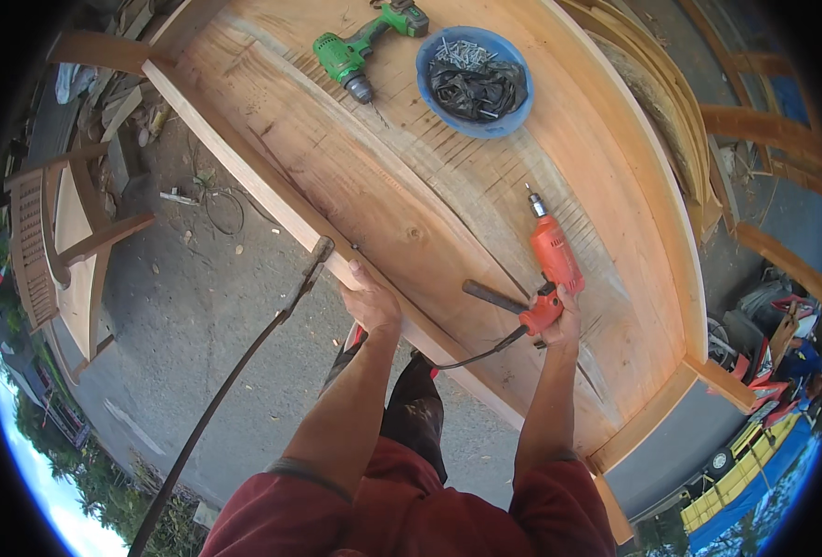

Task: The person builds a wooden bench, using a drill to secure screws into the wood and a hammer to tap pieces into place while a large metal clamp holds the structure together.

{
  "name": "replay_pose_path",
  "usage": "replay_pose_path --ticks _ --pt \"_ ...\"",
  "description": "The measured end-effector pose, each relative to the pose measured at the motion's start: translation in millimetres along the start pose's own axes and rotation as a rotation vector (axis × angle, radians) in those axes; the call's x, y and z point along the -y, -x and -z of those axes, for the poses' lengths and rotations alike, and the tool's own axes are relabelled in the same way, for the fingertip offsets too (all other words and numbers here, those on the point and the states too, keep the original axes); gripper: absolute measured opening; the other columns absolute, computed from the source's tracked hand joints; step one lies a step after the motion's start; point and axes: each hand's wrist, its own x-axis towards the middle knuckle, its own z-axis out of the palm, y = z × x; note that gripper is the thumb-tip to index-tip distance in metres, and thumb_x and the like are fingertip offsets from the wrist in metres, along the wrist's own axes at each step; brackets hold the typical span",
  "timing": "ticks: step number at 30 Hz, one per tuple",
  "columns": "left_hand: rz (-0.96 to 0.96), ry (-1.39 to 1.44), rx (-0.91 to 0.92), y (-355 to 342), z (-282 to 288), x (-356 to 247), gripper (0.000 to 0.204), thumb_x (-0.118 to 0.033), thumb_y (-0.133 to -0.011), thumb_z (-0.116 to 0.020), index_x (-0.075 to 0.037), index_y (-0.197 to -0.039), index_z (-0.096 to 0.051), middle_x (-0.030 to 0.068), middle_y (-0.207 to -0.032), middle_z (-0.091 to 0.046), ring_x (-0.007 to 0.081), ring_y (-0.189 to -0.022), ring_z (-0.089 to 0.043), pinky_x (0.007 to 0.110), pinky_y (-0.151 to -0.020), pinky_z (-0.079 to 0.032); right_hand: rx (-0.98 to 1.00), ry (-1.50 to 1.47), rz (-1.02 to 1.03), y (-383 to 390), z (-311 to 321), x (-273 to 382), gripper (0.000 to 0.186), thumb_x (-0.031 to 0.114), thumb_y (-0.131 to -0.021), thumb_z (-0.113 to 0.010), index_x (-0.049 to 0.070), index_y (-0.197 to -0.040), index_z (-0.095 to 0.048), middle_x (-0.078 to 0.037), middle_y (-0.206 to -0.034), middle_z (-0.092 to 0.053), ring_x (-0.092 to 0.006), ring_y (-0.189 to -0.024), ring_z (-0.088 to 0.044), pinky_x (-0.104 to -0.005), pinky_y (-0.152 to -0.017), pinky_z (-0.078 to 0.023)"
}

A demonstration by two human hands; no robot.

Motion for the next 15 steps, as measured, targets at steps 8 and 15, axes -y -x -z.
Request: replay_pose_path --ticks 8,15 --pt "-0.004 -0.017 0.029 3 7 -8 0.075 -0.054 -0.090 -0.068 0.008 -0.129 -0.052 0.0270 -0.116 -0.064 0.0404 -0.111 -0.061 0.046 -0.098 -0.045 0.283 0.658 0.186 66 -133 72 0.052 0.006 -0.088 -0.064 0.004 -0.137 -0.046 -0.016 -0.114 -0.064 -0.0225 -0.085 -0.070 -0.0342 -0.062 -0.058" --pt "0.002 0.001 0.023 0 6 0 0.088 -0.054 -0.079 -0.080 0.008 -0.132 -0.048 0.0306 -0.118 -0.063 0.0432 -0.112 -0.062 0.046 -0.097 -0.047 0.554 1.236 0.143 83 -234 51 0.061 0.006 -0.080 -0.069 0.001 -0.136 -0.046 -0.013 -0.106 -0.065 -0.0138 -0.072 -0.064 -0.0303 -0.061 -0.054"
